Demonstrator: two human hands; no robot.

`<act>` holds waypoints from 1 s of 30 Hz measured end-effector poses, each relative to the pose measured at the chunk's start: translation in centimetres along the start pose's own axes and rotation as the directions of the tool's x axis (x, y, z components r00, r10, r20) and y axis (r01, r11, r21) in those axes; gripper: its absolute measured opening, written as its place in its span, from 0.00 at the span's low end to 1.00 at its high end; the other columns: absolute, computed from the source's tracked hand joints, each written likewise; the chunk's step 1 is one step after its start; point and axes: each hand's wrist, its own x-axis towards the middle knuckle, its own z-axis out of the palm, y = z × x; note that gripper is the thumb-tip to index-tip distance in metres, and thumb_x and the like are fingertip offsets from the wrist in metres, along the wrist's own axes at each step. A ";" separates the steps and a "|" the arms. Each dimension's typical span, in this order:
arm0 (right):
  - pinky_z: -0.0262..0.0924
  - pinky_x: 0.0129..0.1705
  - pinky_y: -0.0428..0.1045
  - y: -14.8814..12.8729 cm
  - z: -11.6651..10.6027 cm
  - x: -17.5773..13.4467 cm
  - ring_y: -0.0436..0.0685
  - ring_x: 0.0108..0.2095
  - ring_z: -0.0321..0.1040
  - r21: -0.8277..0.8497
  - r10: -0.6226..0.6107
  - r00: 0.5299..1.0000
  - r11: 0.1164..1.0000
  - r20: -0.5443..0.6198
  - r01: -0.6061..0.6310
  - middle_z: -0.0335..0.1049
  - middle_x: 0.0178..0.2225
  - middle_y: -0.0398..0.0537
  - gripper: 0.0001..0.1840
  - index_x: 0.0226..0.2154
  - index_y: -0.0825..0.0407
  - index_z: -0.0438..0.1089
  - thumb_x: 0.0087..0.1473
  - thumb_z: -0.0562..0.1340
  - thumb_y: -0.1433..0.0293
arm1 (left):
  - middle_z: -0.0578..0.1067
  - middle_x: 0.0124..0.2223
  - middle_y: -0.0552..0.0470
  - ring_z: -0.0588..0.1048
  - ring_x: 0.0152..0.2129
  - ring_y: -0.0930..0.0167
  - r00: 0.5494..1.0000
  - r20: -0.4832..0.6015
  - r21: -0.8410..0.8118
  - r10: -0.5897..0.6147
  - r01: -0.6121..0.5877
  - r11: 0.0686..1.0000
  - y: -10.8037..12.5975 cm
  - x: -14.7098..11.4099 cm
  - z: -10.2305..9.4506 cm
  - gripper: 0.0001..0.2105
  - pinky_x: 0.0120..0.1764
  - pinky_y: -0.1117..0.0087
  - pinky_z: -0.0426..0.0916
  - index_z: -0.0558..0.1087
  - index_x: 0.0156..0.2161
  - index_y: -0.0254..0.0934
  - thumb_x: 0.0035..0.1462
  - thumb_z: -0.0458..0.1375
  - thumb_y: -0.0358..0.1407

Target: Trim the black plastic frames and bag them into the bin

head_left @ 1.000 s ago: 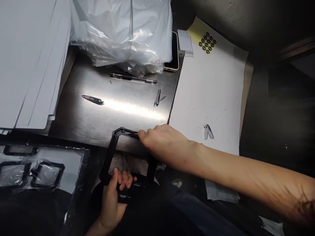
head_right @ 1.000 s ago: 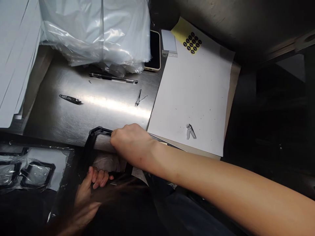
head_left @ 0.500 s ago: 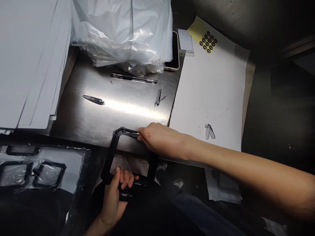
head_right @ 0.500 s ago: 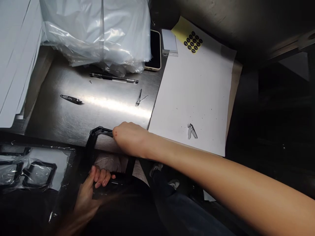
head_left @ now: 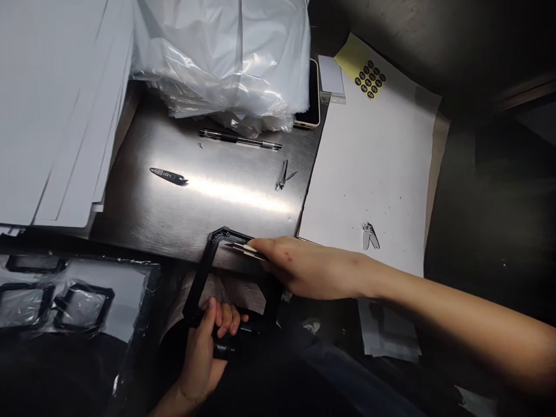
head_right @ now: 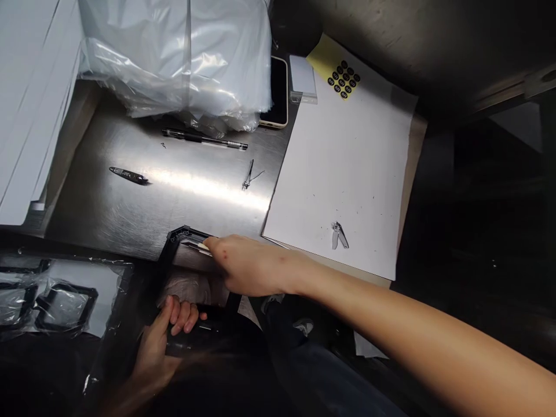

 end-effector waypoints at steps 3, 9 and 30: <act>0.58 0.31 0.44 0.7 -0.2 -1.9 0.53 0.34 0.64 0.090 -0.065 0.997 0.994 -0.047 0.069 0.66 0.37 0.51 0.28 0.49 0.57 0.54 0.42 0.53 0.82 | 0.60 0.14 0.60 0.62 0.17 0.76 1.000 -0.008 -0.001 -0.022 0.022 1.000 0.2 0.0 -0.1 0.17 0.35 0.68 0.64 0.63 0.16 0.36 0.54 0.49 0.38; 0.56 0.28 0.43 1.1 0.6 -2.4 0.50 0.29 0.64 -0.077 -0.037 0.986 0.997 -0.163 0.024 0.67 0.34 0.48 0.31 0.52 0.51 0.53 0.44 0.49 0.85 | 0.60 0.14 0.60 0.61 0.16 0.76 0.999 0.016 0.013 -0.030 0.030 0.999 0.3 0.0 0.0 0.19 0.35 0.67 0.64 0.63 0.15 0.36 0.55 0.47 0.39; 0.39 0.16 0.47 -0.9 1.7 -0.1 0.52 0.21 0.61 -0.557 0.025 0.973 0.816 -0.229 -0.152 0.65 0.27 0.48 0.24 0.48 0.59 0.55 0.47 0.47 0.83 | 0.58 0.14 0.60 0.60 0.16 0.76 1.000 0.002 0.049 0.011 -0.011 0.999 0.2 -0.1 0.4 0.18 0.34 0.65 0.63 0.61 0.16 0.36 0.56 0.45 0.34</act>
